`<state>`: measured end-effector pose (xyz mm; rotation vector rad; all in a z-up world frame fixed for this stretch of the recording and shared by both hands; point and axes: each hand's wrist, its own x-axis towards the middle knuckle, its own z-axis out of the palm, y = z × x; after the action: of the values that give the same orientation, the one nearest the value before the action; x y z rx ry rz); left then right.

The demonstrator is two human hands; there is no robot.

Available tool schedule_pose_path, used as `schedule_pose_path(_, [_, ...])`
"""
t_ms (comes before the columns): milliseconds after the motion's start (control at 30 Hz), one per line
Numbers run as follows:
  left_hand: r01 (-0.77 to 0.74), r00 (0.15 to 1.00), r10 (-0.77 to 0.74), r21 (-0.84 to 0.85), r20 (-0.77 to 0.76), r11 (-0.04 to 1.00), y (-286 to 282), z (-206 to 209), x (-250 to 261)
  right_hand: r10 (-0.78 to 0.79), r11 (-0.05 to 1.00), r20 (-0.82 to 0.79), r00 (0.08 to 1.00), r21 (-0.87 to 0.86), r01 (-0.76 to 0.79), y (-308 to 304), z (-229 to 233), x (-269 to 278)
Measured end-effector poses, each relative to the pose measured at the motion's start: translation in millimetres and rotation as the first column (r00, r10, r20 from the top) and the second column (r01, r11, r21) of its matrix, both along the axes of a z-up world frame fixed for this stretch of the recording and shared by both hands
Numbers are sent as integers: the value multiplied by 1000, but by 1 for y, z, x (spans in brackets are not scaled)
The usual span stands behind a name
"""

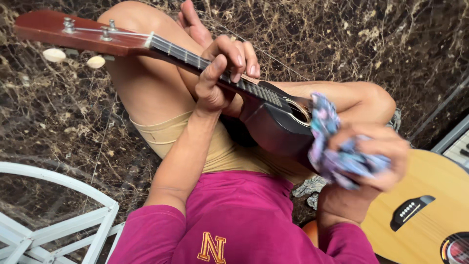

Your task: The person sits cross-legged on the floor and wipes a ukulele with a patterned cloth. They clean the body, neck, and headstock of the instrument, turning it over to wipe the back as well.

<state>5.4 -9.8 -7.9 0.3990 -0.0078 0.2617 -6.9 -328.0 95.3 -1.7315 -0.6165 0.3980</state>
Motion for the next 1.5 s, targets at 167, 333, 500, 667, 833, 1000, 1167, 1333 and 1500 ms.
schedule_pose_path(167, [33, 999, -29, 84, -39, 996, 5, -4, 0, 370, 821, 66, 927, 444, -360, -49, 22, 24])
schedule_pose_path(333, [21, 999, -18, 121, -32, 992, 10, -5, 1, 159, 907, 66, 985, 385, -172, -5, 61, -30])
schedule_pose_path(500, [79, 997, -73, 199, -39, 977, 17, -6, 0, -357, 886, 508, 784, -80, 456, 105, 39, -50])
schedule_pose_path(667, [68, 989, -47, 144, -143, 987, 14, -6, -5, 106, 842, 476, 873, -510, 176, 84, 24, -27])
schedule_pose_path(833, [94, 978, -111, -99, -177, 991, 6, -6, -2, 107, 839, 519, 848, -505, 204, 105, 40, 2])
schedule_pose_path(1000, [154, 974, -189, -246, -127, 957, 16, 5, -3, 254, 813, 485, 837, -575, 87, 148, 54, 18])
schedule_pose_path(1167, [129, 986, -152, -255, -74, 958, 13, 7, 0, 613, 630, 408, 677, -769, -107, 166, 46, 29])
schedule_pose_path(1333, [38, 985, -81, -265, -152, 963, 0, 7, 5, 739, 483, 429, 519, -875, 36, 162, 47, 39])
schedule_pose_path(1500, [50, 987, -92, -292, -135, 955, -5, 1, 4, 790, 475, 455, 410, -878, 60, 175, 36, 37])
